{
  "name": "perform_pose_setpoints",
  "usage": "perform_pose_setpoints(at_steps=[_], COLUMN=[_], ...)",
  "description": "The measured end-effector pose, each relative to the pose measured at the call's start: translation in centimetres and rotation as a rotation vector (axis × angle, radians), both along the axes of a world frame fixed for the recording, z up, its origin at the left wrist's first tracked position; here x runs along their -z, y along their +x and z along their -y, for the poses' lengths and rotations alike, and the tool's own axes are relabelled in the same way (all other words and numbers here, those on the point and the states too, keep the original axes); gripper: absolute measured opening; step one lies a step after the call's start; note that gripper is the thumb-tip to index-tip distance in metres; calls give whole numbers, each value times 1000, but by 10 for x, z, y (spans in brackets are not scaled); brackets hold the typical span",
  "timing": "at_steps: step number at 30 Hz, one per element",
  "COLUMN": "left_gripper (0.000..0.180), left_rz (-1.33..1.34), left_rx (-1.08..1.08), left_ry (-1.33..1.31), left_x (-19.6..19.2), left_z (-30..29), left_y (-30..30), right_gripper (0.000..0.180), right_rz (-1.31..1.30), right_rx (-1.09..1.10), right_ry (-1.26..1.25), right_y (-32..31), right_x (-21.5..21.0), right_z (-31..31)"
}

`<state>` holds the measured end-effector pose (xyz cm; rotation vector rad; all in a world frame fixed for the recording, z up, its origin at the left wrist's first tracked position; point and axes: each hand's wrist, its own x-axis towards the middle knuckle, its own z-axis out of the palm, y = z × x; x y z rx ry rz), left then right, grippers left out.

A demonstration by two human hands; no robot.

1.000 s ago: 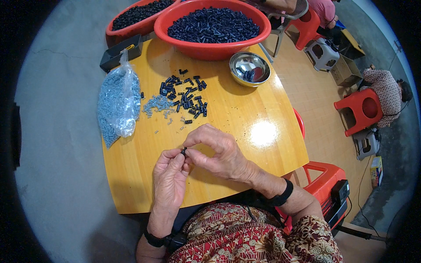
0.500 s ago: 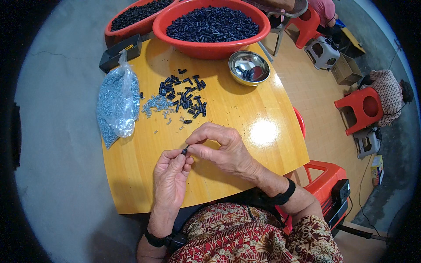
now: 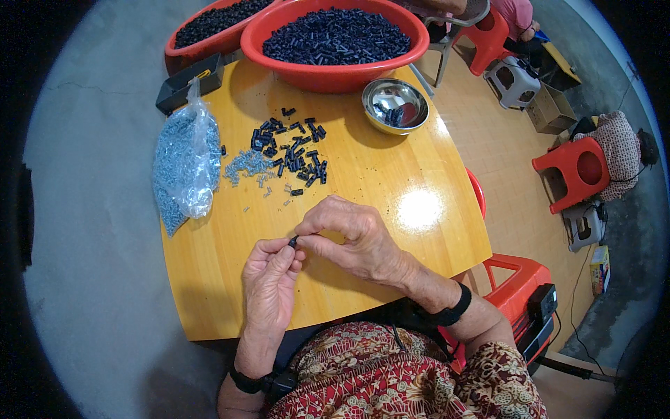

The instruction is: Manually assembling small black plastic components at a workshop table.

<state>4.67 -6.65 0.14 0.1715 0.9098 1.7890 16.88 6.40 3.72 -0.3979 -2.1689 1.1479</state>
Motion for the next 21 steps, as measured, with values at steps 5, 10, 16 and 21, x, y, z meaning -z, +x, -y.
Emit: perform_pose_setpoints(at_steps=[5, 10, 16, 21], left_gripper=[14, 14, 15, 14], left_rz=[-25, -56, -157, -279], left_rx=[-11, -24, -56, -96], left_ry=[0, -8, -39, -85], left_x=[0, 1, 1, -4], left_z=[0, 0, 1, 1], left_y=[0, 1, 2, 5], right_gripper=[10, 9, 12, 13], right_rz=[0, 3, 4, -15], right_rx=[17, 1, -23, -6], right_ry=[13, 28, 142, 169], right_y=[0, 1, 2, 1], right_x=[0, 0, -2, 2], right_z=[1, 1, 2, 7])
